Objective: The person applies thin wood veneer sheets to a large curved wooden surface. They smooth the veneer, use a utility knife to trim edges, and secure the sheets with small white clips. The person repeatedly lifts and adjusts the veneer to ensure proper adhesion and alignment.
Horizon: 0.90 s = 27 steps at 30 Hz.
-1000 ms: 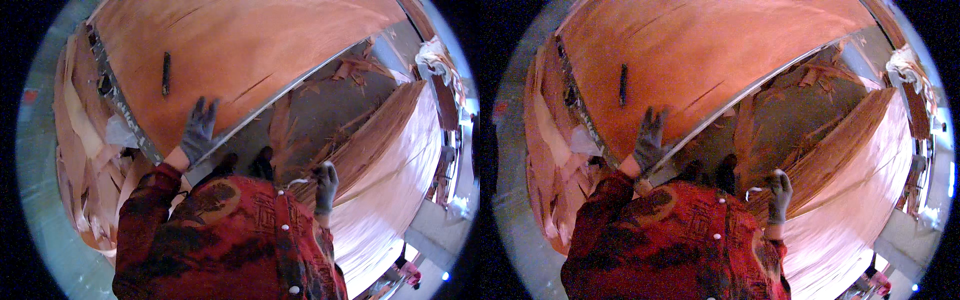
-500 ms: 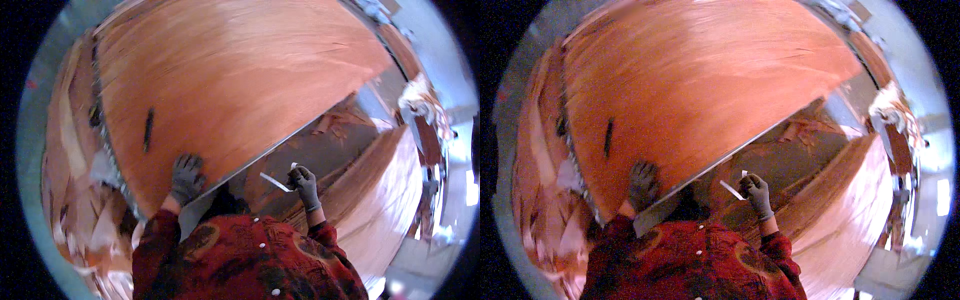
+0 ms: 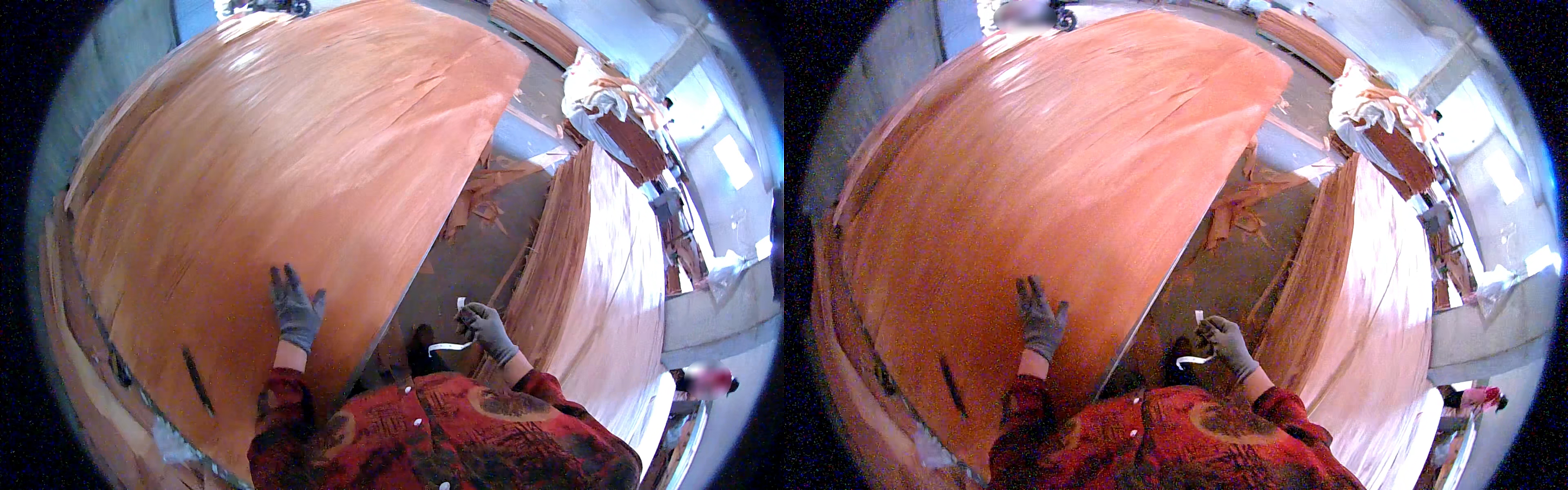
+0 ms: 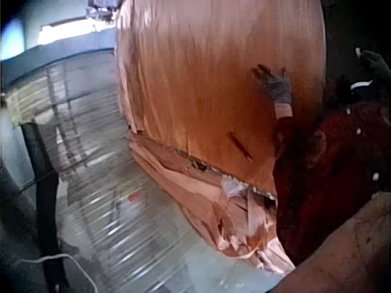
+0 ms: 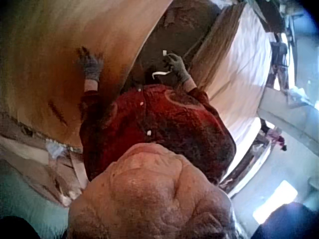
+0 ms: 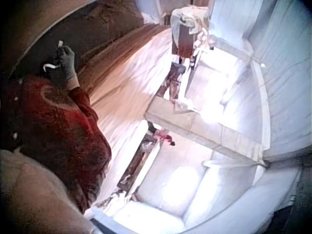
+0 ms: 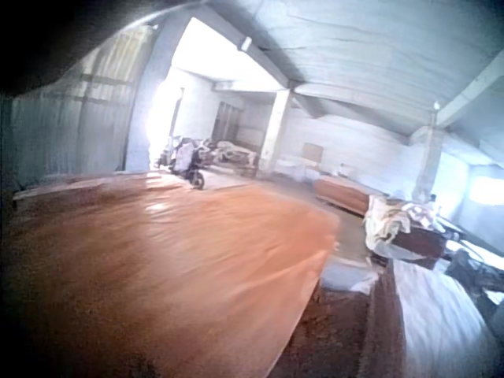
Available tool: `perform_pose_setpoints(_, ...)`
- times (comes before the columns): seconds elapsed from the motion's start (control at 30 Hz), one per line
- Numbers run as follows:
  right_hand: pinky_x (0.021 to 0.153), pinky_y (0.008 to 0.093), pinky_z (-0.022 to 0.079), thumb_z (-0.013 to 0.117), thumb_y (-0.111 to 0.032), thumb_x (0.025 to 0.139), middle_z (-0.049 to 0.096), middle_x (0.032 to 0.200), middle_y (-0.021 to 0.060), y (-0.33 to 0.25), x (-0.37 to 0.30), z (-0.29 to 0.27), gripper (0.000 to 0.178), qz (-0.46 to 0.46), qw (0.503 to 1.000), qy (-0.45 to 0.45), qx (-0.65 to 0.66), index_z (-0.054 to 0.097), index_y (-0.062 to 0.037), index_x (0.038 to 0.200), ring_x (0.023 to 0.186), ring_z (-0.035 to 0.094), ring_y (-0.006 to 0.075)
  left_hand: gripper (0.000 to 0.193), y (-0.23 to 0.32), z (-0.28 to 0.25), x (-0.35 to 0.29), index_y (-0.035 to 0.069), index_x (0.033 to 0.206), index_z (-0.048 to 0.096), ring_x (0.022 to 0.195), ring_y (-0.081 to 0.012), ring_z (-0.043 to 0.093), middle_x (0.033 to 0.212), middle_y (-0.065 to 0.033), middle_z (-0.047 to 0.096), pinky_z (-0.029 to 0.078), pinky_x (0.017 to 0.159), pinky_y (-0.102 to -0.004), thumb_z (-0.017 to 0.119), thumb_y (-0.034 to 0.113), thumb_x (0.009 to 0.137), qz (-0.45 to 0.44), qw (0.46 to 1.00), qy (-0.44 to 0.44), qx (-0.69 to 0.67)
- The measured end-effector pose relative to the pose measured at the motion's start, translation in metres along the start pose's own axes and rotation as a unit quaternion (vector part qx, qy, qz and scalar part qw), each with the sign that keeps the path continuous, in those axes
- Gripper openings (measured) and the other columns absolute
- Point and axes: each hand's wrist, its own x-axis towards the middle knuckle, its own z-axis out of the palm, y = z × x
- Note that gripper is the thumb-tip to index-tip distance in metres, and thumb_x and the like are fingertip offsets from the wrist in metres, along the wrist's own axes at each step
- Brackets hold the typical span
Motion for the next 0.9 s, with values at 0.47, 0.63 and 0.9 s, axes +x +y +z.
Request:
perform_pose_setpoints(0.47,0.045,0.0206,0.04,0.056,-0.025,0.09,0.06,0.068,0.0039,-0.022,0.197,-0.197,0.022,0.048,0.987,0.053,0.143,0.06,-0.0043,0.085,0.052,0.054,0.0095,0.076,-0.028,0.002,0.01,0.0,0.14,0.021,0.134,-0.0349,0.022,0.146,-0.0169,0.023,0.017,0.11,-0.0442,0.059,0.02,0.077,-0.16,0.969,-0.174,0.073)
perform_pose_setpoints(0.63,0.048,0.0222,0.042,0.058,-0.026,0.089,0.06,0.07,0.003,-0.068,0.292,-0.25,0.023,-0.001,0.991,0.021,0.135,0.06,-0.0038,0.086,0.054,0.055,0.0108,0.058,0.051,0.02,0.107,0.001,0.132,0.036,0.135,-0.0333,0.023,0.145,-0.0188,0.025,0.02,0.11,-0.0413,0.058,0.013,0.08,-0.275,0.961,0.02,0.019)
perform_pose_setpoints(0.9,0.047,0.0205,0.04,0.057,-0.024,0.09,0.059,0.068,0.0028,-0.134,0.388,-0.308,0.021,0.019,0.997,0.05,0.053,0.059,-0.0035,0.086,0.055,0.054,0.0082,0.068,0.251,0.18,0.397,0.002,0.132,0.038,0.133,-0.0371,0.022,0.141,-0.0238,0.029,0.017,0.109,-0.0484,0.065,0.032,0.077,-0.025,0.997,0.075,0.004)
